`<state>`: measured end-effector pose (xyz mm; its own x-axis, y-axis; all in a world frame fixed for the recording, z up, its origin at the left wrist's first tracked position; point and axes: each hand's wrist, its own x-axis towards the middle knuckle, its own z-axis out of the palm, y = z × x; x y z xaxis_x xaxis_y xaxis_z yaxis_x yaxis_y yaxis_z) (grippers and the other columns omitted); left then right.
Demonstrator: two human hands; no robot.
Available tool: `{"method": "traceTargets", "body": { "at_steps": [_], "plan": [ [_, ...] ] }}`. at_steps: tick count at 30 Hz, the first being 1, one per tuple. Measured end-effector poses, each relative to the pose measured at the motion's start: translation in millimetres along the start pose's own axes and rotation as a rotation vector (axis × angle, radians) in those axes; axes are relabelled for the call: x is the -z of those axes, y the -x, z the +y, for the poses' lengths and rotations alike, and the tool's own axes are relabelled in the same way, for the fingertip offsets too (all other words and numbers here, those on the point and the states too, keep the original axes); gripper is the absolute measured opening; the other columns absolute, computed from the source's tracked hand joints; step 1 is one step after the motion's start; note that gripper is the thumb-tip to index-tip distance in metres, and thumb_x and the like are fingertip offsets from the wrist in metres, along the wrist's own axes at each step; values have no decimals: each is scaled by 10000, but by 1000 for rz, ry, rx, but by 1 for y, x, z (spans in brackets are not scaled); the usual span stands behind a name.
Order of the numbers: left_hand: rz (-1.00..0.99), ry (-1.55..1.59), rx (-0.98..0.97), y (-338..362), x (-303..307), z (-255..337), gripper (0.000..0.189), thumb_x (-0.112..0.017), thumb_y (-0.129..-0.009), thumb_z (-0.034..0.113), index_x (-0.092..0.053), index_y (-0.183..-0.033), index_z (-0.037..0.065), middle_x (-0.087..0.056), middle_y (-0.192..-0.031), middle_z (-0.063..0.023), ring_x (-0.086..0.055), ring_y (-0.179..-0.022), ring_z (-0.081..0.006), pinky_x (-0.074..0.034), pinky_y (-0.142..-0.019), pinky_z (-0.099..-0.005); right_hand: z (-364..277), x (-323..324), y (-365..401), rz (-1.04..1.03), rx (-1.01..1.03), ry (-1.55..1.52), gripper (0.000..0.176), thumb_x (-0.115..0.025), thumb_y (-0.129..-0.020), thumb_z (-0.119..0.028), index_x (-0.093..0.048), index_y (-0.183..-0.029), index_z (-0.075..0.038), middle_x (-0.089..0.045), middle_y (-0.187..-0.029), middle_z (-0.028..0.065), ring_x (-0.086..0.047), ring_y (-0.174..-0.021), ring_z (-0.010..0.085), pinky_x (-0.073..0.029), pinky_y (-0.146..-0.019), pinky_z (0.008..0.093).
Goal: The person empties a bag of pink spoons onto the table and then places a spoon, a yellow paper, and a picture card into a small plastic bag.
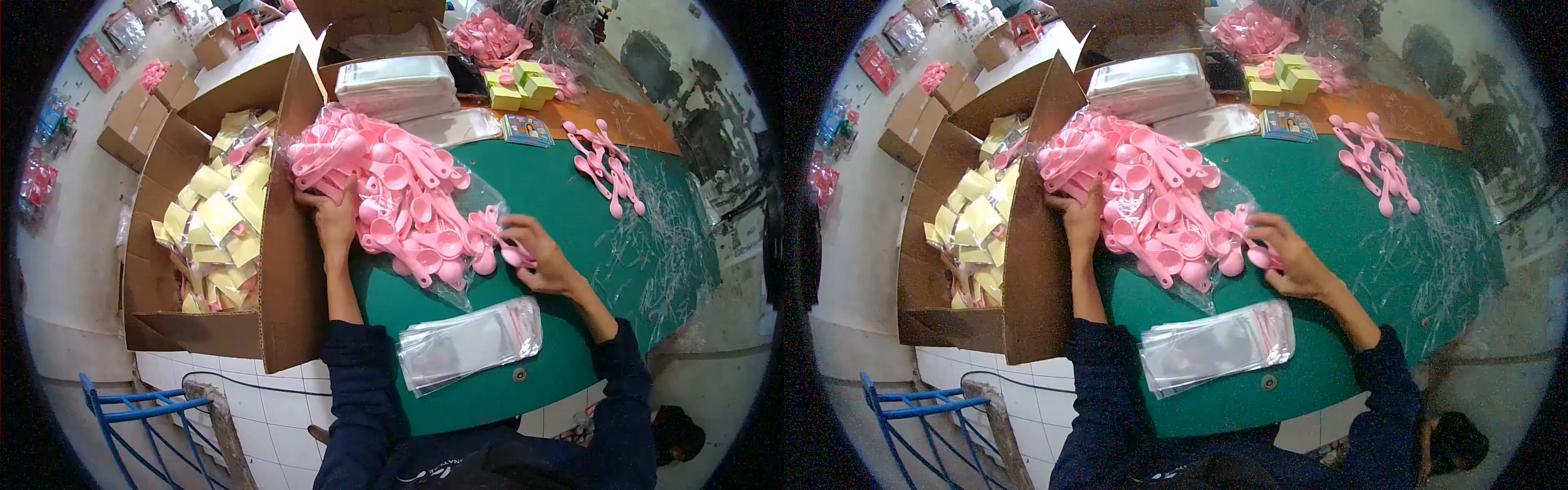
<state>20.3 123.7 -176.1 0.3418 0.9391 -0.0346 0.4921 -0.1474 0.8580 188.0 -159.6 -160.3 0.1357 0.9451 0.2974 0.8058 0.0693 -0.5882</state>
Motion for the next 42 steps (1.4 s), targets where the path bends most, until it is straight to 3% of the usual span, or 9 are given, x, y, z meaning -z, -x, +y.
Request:
{"method": "traceTargets", "body": {
  "at_steps": [3, 10, 13, 19, 22, 31, 34, 37, 42],
  "plan": [
    [4, -10, -23, -5, -4, -7, 1060, -550, -756, 565, 12, -1228, -199, -470, -1081, -384, -458, -1071, -445, -373, -886, -383, -4, 6, 10, 147, -106, 7, 603, -678, -573, -50, -429, -1121, -18, -404, -1144, 183, -410, -1091, 344, -349, -948, 367],
    [97, 25, -126, -1, -7, -8, 1063, -536, -757, 583, 31, -1243, -173, -465, -1048, -411, -458, -1047, -474, -382, -868, -418, 10, -3, 6, -24, -240, 216, 643, -730, -640, -183, -429, -1178, 3, -426, -1113, 164, -435, -1067, 302, -401, -863, 352],
    [59, 34, -89, -8, -10, -17, 1071, -538, -754, 587, 31, -1244, -176, -466, -1051, -410, -458, -1050, -470, -379, -871, -418, 11, 6, -1, -143, -390, 47, 605, -718, -664, -198, -454, -1169, 4, -463, -1071, 156, -475, -1000, 292, -411, -831, 342],
    [55, 5, -88, -13, -11, -23, 1073, -547, -744, 593, 1, -1234, -189, -475, -1038, -406, -475, -1032, -465, -386, -860, -422, -1, 35, 10, -83, -227, 27, 607, -698, -648, -169, -455, -1186, -26, -492, -1024, 164, -466, -965, 322, -399, -827, 359],
    [46, 13, -39, -5, -6, -9, 1083, -547, -743, 594, 17, -1236, -188, -478, -1037, -403, -480, -1025, -464, -392, -855, -420, 1, 38, 24, -76, -255, 295, 569, -656, -673, -134, -437, -1187, -23, -496, -1001, 171, -461, -940, 329, -391, -825, 369],
    [60, -8, -55, -7, -8, -13, 1134, -541, -743, 603, 127, -1252, -158, -491, -1041, -385, -495, -1028, -440, -401, -853, -402, 19, 25, 30, 76, -352, 439, 274, -528, -712, -47, -431, -958, 26, -438, -867, 189, -443, -832, 353, -380, -736, 394],
    [76, -11, -62, -5, -8, -13, 1105, -552, -747, 585, 98, -1254, -151, -493, -1044, -380, -495, -1028, -440, -399, -856, -403, -5, 39, 28, -36, -438, 174, 306, -584, -689, -74, -439, -941, 22, -450, -872, 191, -456, -855, 356, -397, -758, 410],
    [57, 33, -48, -4, -7, -8, 1048, -576, -752, 548, 46, -1254, -130, -491, -1048, -380, -489, -1027, -450, -395, -859, -408, 7, 36, 42, -148, -559, 313, 330, -613, -664, -96, -453, -934, 5, -461, -872, 174, -471, -853, 362, -403, -747, 412],
    [69, 41, -58, -8, -10, -14, 978, -596, -758, 506, -7, -1247, -102, -483, -1051, -387, -476, -1030, -466, -386, -862, -425, 19, 32, 32, -138, -393, 330, 317, -612, -660, -117, -463, -918, -9, -471, -861, 166, -475, -852, 363, -396, -745, 420]
  ]
}}
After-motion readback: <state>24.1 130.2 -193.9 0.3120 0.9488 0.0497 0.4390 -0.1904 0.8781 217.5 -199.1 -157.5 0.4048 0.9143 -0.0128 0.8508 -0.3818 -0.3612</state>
